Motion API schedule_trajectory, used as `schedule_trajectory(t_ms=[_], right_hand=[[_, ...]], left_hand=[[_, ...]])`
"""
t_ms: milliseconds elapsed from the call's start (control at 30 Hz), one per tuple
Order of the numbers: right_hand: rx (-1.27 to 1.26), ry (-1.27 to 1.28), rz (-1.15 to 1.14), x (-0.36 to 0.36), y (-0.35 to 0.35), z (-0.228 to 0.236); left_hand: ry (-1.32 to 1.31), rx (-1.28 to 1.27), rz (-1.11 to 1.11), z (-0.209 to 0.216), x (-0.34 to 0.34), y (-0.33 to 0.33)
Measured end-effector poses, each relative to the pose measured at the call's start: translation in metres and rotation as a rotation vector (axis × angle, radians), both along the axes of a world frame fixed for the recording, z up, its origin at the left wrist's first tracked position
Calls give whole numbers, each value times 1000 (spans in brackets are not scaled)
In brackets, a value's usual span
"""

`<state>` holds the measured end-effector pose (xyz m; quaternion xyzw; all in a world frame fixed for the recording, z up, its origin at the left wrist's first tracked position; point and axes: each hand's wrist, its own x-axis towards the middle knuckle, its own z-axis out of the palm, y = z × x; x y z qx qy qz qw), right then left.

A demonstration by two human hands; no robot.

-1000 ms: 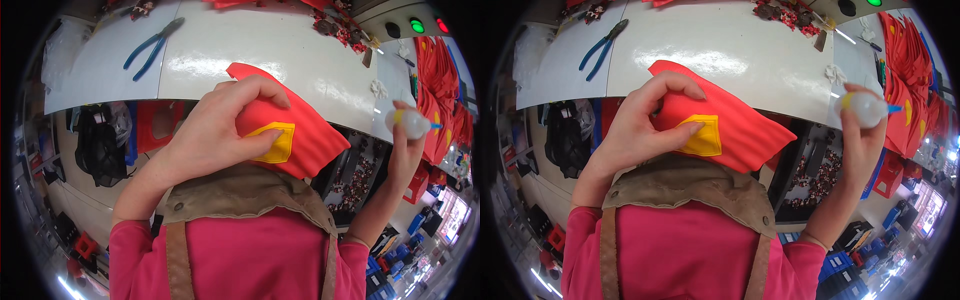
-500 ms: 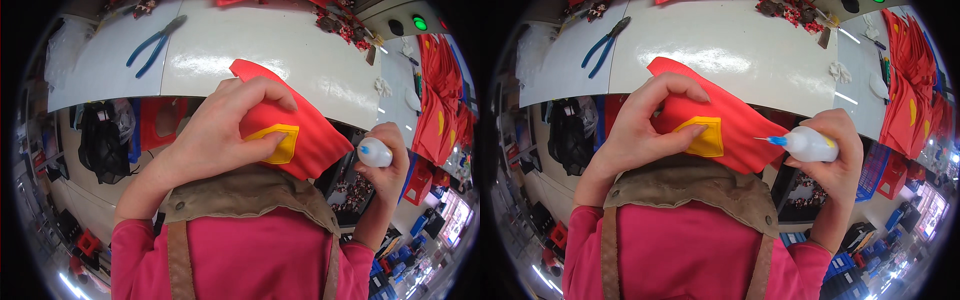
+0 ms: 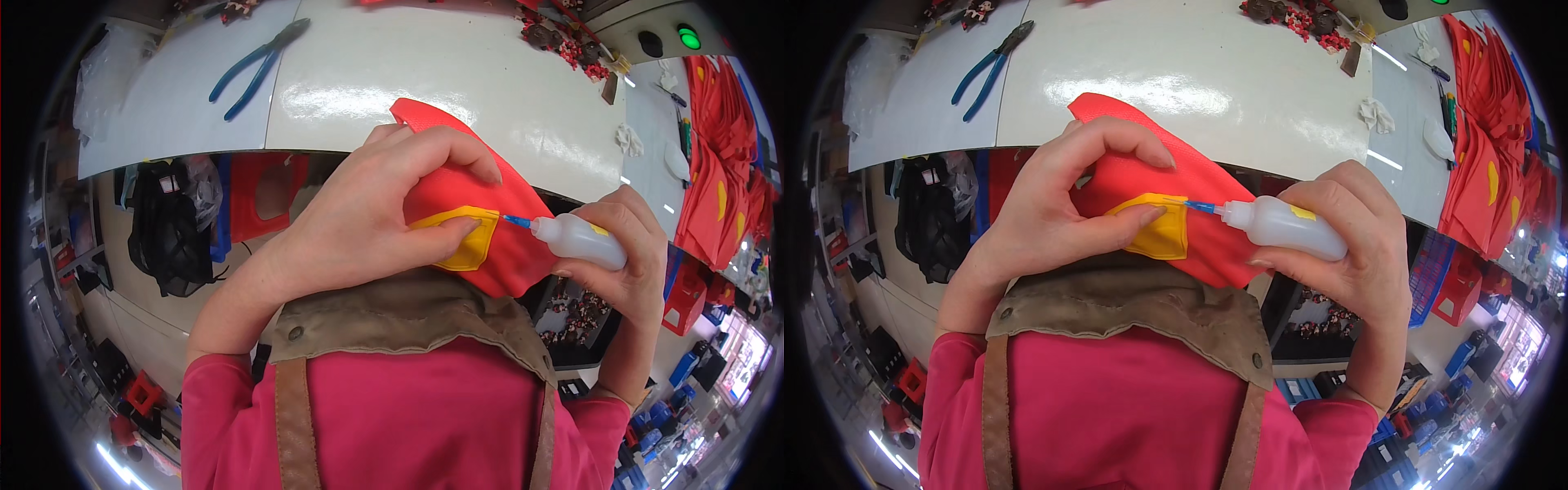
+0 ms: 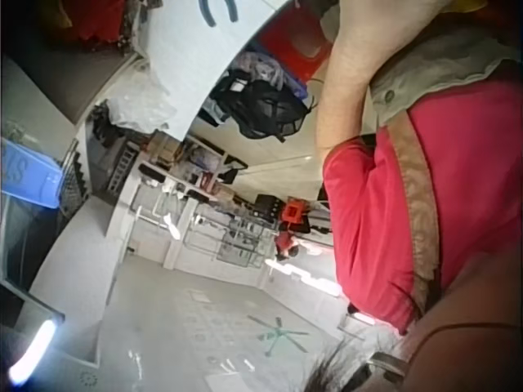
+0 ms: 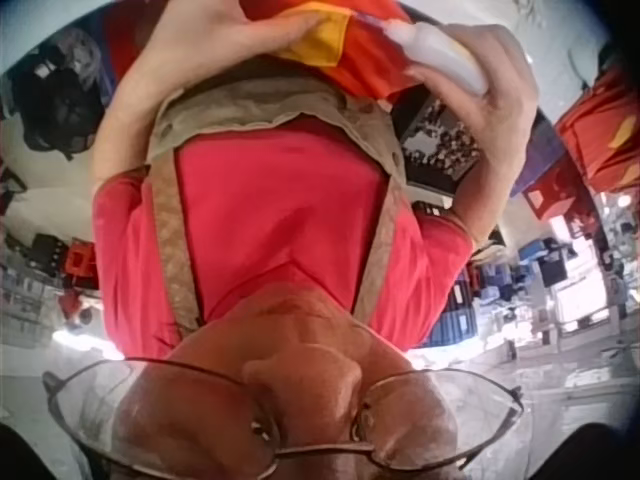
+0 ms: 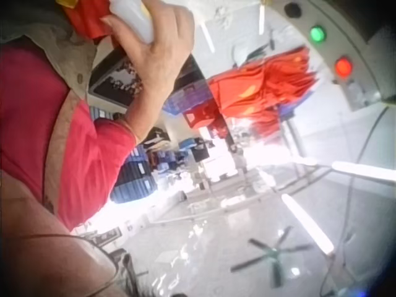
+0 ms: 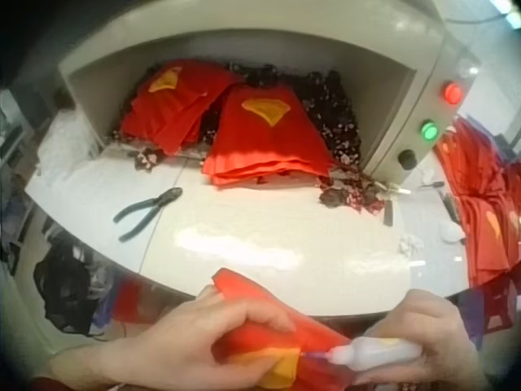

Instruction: Applying glue and folding red fabric capes with yellow patches for toy assembly.

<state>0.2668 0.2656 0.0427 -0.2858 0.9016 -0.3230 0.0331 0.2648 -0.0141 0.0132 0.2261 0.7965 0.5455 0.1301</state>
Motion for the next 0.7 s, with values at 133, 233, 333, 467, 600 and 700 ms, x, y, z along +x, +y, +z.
schedule_trajectory(t_ms=[133, 233, 333, 467, 600, 700], right_hand=[[55, 32, 26, -2, -4, 4], [54, 52, 29, -3, -4, 3], [80, 46, 24, -4, -6, 6], [93, 42, 35, -4, -6, 8], [97, 46, 36, -5, -6, 8], [104, 50, 32, -5, -6, 9]], left_hand=[[8, -8, 1, 0, 0, -1], [28, 9, -3, 0, 0, 0], [26, -4, -13, 0, 0, -1], [34, 23, -6, -1, -1, -1], [38, 13, -10, 0, -1, 0], [39, 7, -10, 0, -1, 0]])
